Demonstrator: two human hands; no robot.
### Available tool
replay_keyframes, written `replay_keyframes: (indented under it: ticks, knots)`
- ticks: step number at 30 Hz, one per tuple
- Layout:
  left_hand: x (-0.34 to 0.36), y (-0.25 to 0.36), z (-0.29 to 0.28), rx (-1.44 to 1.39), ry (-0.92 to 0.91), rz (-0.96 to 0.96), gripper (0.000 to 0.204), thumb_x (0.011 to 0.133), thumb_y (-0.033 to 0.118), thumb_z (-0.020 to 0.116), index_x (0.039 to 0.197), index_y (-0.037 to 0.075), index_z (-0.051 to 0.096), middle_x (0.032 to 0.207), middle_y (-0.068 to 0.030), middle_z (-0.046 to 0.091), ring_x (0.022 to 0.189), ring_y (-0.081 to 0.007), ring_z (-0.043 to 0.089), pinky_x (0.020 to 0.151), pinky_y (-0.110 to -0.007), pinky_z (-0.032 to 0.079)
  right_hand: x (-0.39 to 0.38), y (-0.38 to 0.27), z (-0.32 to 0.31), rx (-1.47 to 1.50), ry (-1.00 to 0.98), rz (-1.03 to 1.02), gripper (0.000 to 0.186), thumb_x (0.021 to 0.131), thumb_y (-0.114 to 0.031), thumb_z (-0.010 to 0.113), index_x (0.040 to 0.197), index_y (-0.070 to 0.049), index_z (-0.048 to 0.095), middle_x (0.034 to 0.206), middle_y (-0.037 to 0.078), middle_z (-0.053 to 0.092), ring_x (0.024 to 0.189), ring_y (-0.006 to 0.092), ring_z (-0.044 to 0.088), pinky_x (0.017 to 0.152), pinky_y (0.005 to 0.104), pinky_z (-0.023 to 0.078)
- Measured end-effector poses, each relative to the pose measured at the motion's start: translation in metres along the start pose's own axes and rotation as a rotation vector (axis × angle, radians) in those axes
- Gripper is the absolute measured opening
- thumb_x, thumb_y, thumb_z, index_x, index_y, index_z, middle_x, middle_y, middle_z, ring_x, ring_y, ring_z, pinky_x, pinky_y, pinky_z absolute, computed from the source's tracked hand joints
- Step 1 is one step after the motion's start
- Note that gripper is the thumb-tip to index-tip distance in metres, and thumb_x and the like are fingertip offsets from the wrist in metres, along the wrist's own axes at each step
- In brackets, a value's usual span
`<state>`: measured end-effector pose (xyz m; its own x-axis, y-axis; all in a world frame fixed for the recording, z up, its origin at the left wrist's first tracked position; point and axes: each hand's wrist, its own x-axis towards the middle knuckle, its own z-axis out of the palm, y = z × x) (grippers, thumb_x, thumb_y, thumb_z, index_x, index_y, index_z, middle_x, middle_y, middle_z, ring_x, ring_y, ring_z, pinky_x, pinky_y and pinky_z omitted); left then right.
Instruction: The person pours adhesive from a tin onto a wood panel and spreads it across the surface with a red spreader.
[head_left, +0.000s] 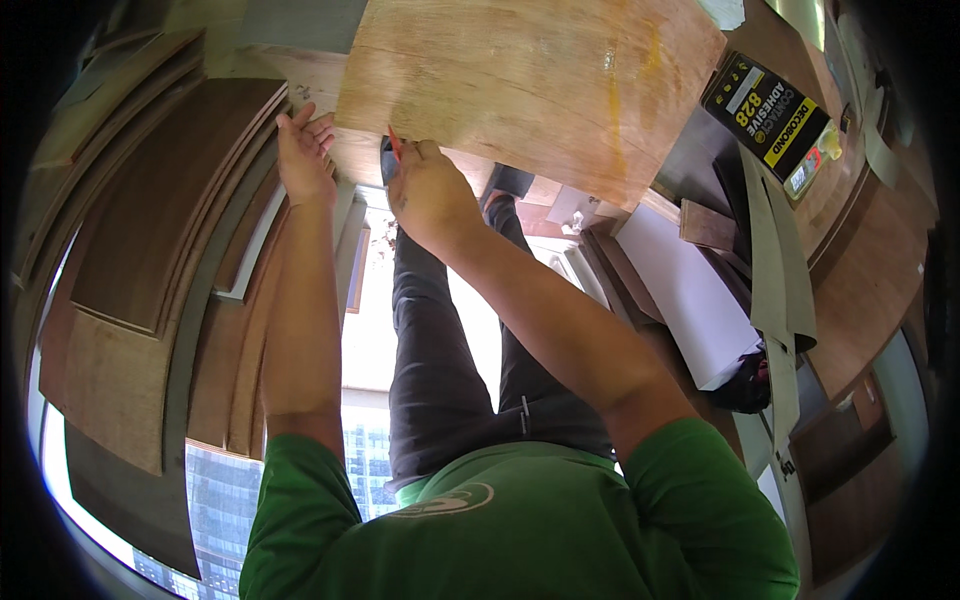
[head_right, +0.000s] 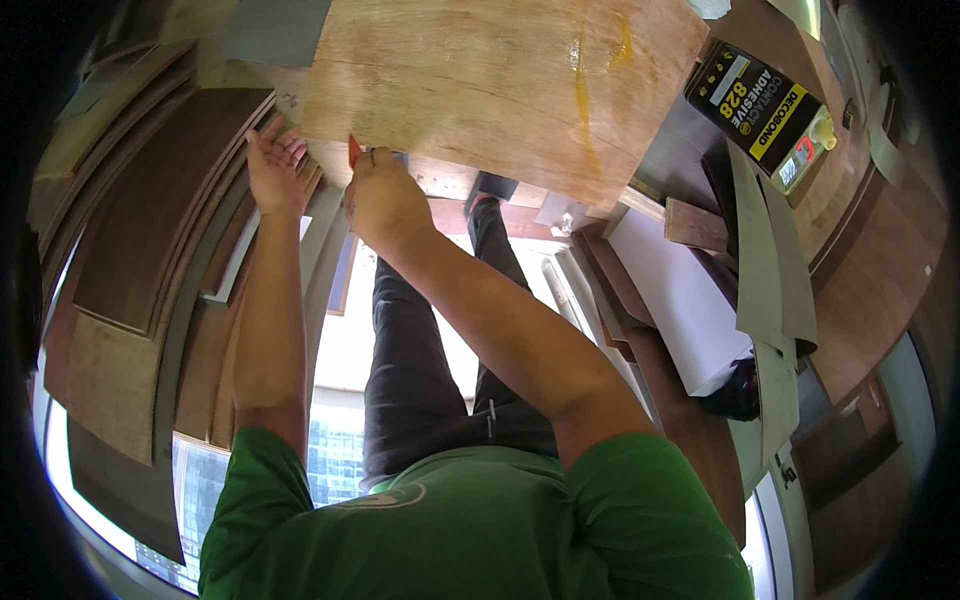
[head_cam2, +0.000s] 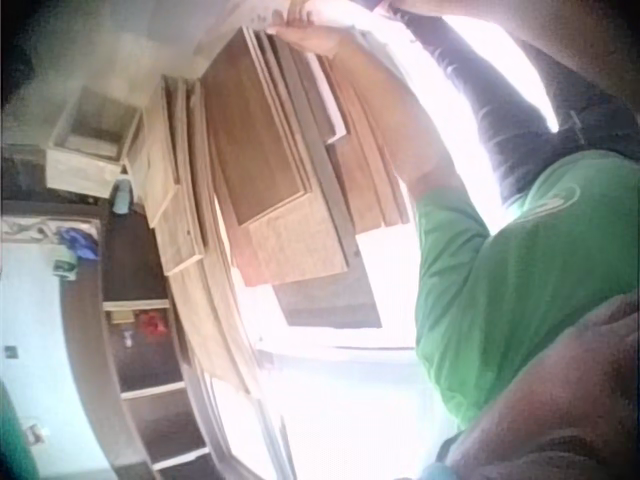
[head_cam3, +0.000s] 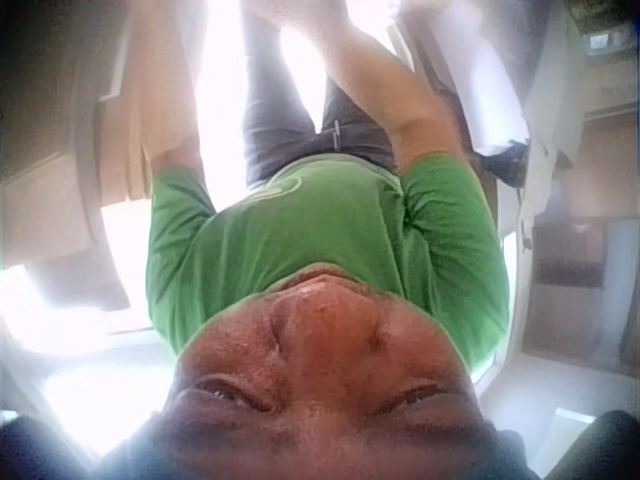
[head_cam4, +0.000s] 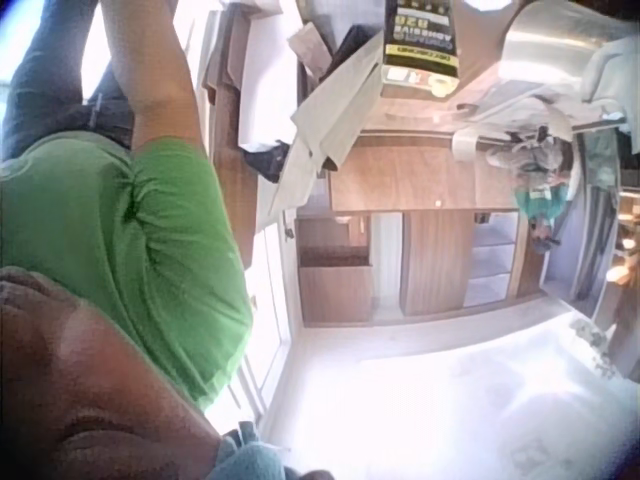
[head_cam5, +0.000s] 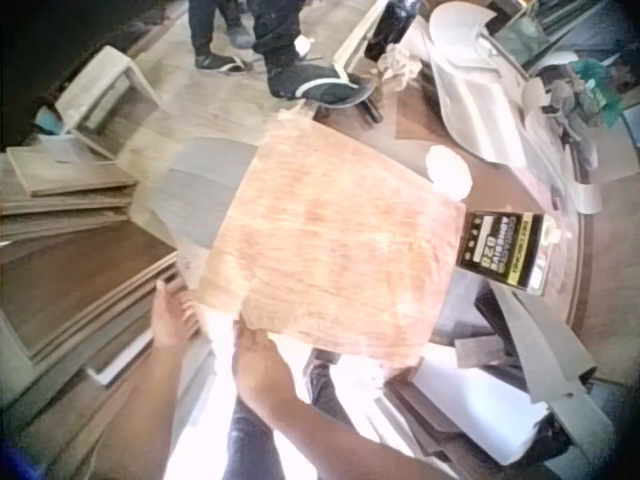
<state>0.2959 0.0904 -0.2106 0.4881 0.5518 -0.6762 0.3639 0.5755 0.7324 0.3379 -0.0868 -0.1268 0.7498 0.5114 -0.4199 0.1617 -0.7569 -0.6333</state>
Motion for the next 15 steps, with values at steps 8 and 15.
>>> replay_keyframes:
  ticks: [8,15]
  knots:
    - [-0.002,0.01,-0.005,-0.029,-0.058,-0.075,0.074,0.099,0.061,0.027,0.131,-0.003,0.048,0.11,-0.0156,0.064,0.104,-0.024,0.055,0.098,-0.037,0.038,-0.002,0.057,-0.087,-0.059,0.185,0.154,0.022,0.09,-0.014,0.052,0.103,0.002,0.059,0.092,0.023,0.058,0.083,0.0407,0.061,0.074,0.0468,0.051]
    - [0.002,0.013,-0.01,-0.06,-0.093,-0.121,0.081,0.096,0.066,0.027,0.13,-0.004,0.049,0.11,-0.0178,0.064,0.104,-0.0252,0.056,0.098,-0.036,0.039,0.04,0.035,-0.048,-0.274,0.026,0.217,0.037,0.092,-0.027,0.052,0.106,0.007,0.056,0.105,0.028,0.055,0.086,0.0424,0.064,0.077,0.0482,0.054]
